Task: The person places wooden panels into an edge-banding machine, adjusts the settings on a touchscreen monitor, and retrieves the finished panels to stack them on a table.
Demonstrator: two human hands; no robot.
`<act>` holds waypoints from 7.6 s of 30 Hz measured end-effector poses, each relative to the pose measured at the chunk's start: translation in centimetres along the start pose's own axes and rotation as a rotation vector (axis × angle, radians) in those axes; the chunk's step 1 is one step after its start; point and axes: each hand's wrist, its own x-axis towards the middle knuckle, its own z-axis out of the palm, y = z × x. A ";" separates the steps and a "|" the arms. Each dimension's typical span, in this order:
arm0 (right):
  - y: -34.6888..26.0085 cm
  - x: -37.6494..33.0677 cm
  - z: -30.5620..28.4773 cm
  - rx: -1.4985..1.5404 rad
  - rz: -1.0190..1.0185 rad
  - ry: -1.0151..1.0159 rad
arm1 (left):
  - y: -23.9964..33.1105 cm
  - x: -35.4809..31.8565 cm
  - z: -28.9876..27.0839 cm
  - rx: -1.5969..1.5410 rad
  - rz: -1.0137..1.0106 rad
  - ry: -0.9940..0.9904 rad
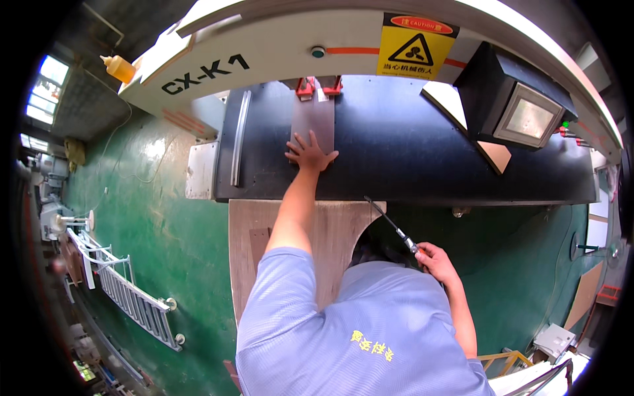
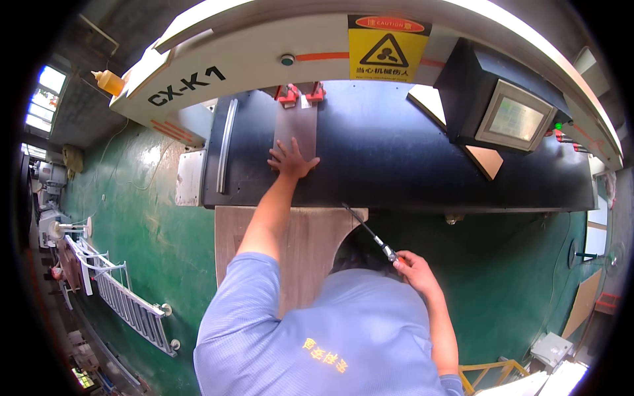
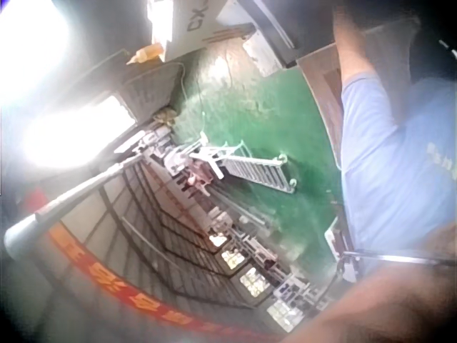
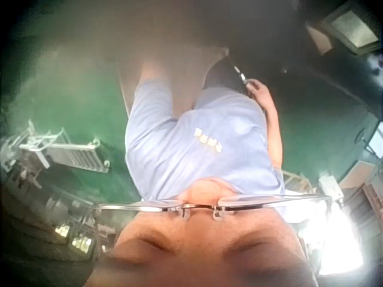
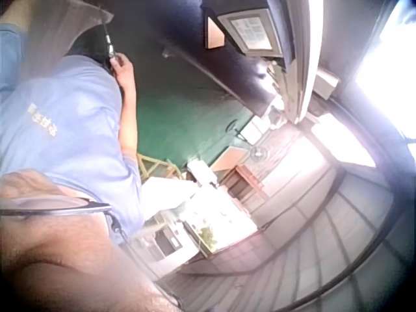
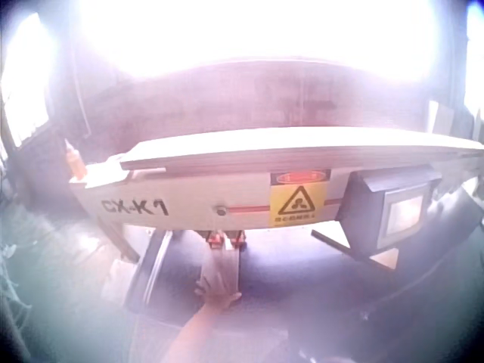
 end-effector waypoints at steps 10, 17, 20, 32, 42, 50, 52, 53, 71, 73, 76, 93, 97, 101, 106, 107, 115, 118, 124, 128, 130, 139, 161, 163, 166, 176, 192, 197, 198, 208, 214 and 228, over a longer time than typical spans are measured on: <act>-1.2 -2.3 -1.9 -0.081 0.062 -0.006 | -0.6 0.9 2.1 -0.069 0.029 0.052; -3.3 -5.4 -6.2 0.069 0.146 -0.300 | -0.5 0.8 2.0 -0.050 0.019 0.037; -3.6 -6.3 -7.6 0.093 0.163 -0.414 | -0.5 0.8 1.9 -0.041 0.016 0.039; 0.3 -1.8 -3.1 0.050 0.105 0.122 | -0.4 0.8 1.4 -0.045 0.003 0.003; 1.6 -0.2 -0.3 0.113 0.047 0.136 | -0.2 0.8 1.3 -0.035 -0.001 -0.009; 0.9 0.0 0.1 0.049 -0.001 0.156 | -0.3 0.9 1.6 -0.029 0.005 0.011; 1.0 0.2 0.1 0.042 -0.029 0.160 | -0.3 0.9 1.7 -0.030 0.007 0.026; 1.1 0.3 0.1 0.038 -0.038 0.165 | -0.3 0.9 1.7 -0.027 0.006 0.025; 1.3 0.5 -0.1 -0.053 -0.035 0.164 | -0.8 1.0 3.5 -0.106 0.047 0.200; 1.5 0.6 -0.2 -0.067 -0.043 0.148 | -0.8 0.9 3.5 -0.108 0.034 0.205; 1.7 0.7 -0.3 -0.074 -0.039 0.135 | -0.7 0.8 3.3 -0.102 0.023 0.183; 2.1 0.3 -0.1 -0.035 -0.044 0.139 | -0.2 0.2 2.0 -0.084 -0.004 0.108; 2.0 0.1 -0.1 -0.047 -0.056 0.149 | -0.2 0.0 1.9 -0.086 0.006 0.139; 2.0 0.0 -0.1 -0.048 -0.045 0.165 | -0.2 0.0 2.0 -0.077 0.018 0.158; 2.1 -0.1 -0.1 -0.023 -0.031 0.170 | -0.1 0.0 2.0 -0.074 0.017 0.152; 2.1 -0.1 -0.1 -0.014 -0.025 0.168 | -0.1 0.0 2.0 -0.072 0.014 0.154; 2.3 -0.4 0.1 -0.007 -0.027 0.167 | -0.1 0.1 2.2 -0.096 0.022 0.176; 2.4 -0.5 0.1 -0.006 -0.025 0.172 | -0.1 0.1 2.3 -0.095 0.022 0.178; 2.7 -0.7 0.0 0.006 -0.030 0.185 | -0.1 0.1 2.2 -0.126 0.017 0.166; 3.0 -0.7 -0.1 -0.014 -0.032 0.182 | -0.1 0.2 2.2 -0.125 0.011 0.153; 3.1 -0.8 -0.1 -0.021 -0.037 0.180 | -0.2 0.2 2.2 -0.128 0.014 0.149; 3.1 -1.0 -0.1 -0.003 -0.020 0.185 | -0.2 0.0 1.8 -0.105 0.009 0.113; 6.7 -1.4 -2.3 0.141 -0.091 0.288 | 14.8 -10.9 6.2 -0.188 0.146 0.213; 6.2 -1.1 -2.6 0.097 -0.117 0.269 | 17.9 -12.4 6.3 -0.326 0.240 0.224; 5.3 -0.9 -3.2 -0.032 -0.130 0.208 | 16.9 -13.9 5.9 -0.602 0.361 0.193; -0.8 1.2 -2.4 -0.477 -0.028 -0.190 | -22.0 -38.7 8.1 -0.102 -0.350 0.188; -1.9 2.4 -1.7 -0.167 -0.020 -0.035 | -9.7 -15.0 4.4 -0.360 -0.071 0.426; -0.8 1.2 -1.4 -0.176 -0.074 0.044 | -8.4 -11.1 3.4 -0.299 -0.079 0.307; -0.5 1.1 -1.2 -0.140 -0.052 0.076 | -8.4 -10.6 3.5 -0.319 -0.043 0.404; 1.2 1.4 -0.5 -0.171 -0.094 0.079 | -7.9 -6.9 5.0 -0.362 -0.013 0.537; 1.5 1.6 -0.2 -0.145 -0.105 0.055 | -8.9 -6.4 5.2 -0.317 -0.011 0.574; 2.0 1.5 -0.2 -0.163 -0.080 0.063 | -6.2 -6.9 5.3 -0.341 -0.081 0.513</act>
